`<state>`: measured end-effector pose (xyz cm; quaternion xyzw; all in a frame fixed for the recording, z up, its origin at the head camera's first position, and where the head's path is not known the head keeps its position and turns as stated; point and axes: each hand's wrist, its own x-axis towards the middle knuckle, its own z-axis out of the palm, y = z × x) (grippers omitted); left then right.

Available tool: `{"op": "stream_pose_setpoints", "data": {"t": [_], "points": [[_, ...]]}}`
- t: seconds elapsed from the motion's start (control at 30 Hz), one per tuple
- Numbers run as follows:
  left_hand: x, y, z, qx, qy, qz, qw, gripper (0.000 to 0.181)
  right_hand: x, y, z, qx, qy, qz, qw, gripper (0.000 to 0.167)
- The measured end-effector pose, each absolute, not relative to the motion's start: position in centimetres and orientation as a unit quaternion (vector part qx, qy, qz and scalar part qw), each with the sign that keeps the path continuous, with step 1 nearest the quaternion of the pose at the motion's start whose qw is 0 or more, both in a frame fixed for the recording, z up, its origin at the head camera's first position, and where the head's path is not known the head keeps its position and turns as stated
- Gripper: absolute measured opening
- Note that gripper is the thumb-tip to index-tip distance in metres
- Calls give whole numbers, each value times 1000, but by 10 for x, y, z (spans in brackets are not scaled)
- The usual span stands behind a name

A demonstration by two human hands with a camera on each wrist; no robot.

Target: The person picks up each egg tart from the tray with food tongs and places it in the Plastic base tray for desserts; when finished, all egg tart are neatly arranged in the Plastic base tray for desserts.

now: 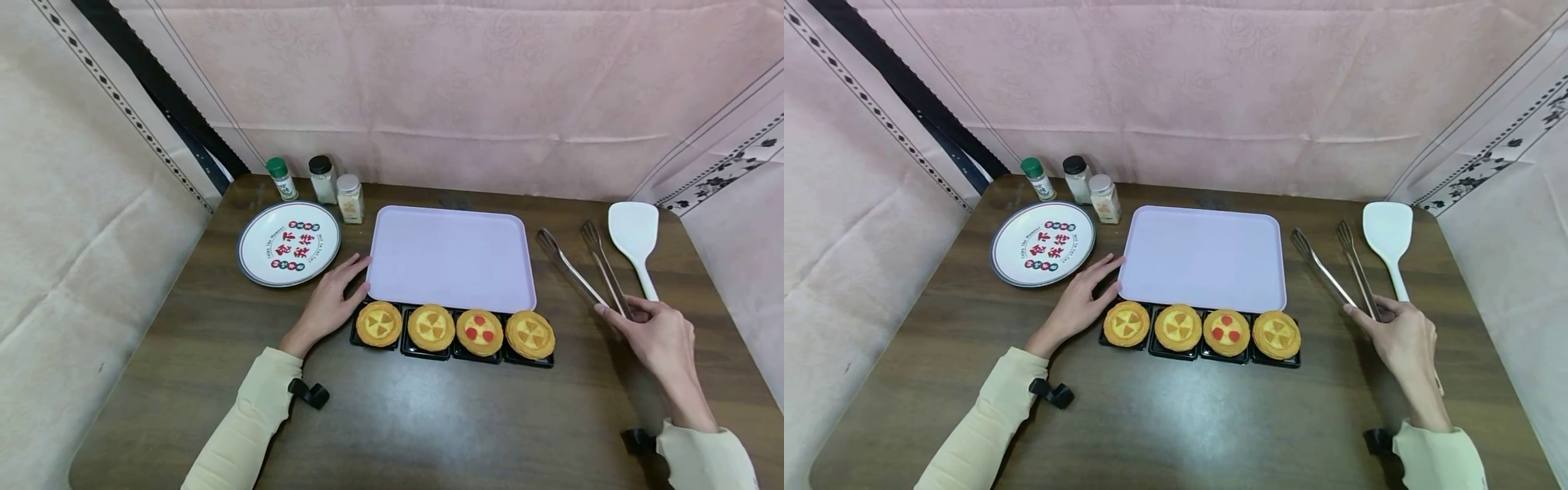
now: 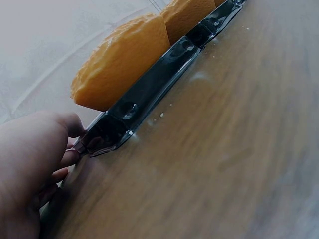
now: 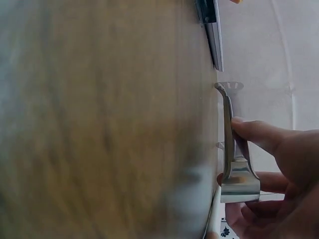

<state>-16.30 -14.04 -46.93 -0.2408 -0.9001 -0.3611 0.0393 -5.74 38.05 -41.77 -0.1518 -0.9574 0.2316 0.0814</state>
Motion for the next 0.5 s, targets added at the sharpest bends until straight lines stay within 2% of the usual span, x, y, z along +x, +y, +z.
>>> {"op": "stream_pose_setpoints", "data": {"t": [0.23,0.5], "points": [[-162,-140,-468,-240,-899,-363,42,50,-57,378,-418,-148,-959,234,58,71],[-160,-140,-468,-234,-895,-378,29,50,-56,376,-419,-128,-965,219,60,70]]}}
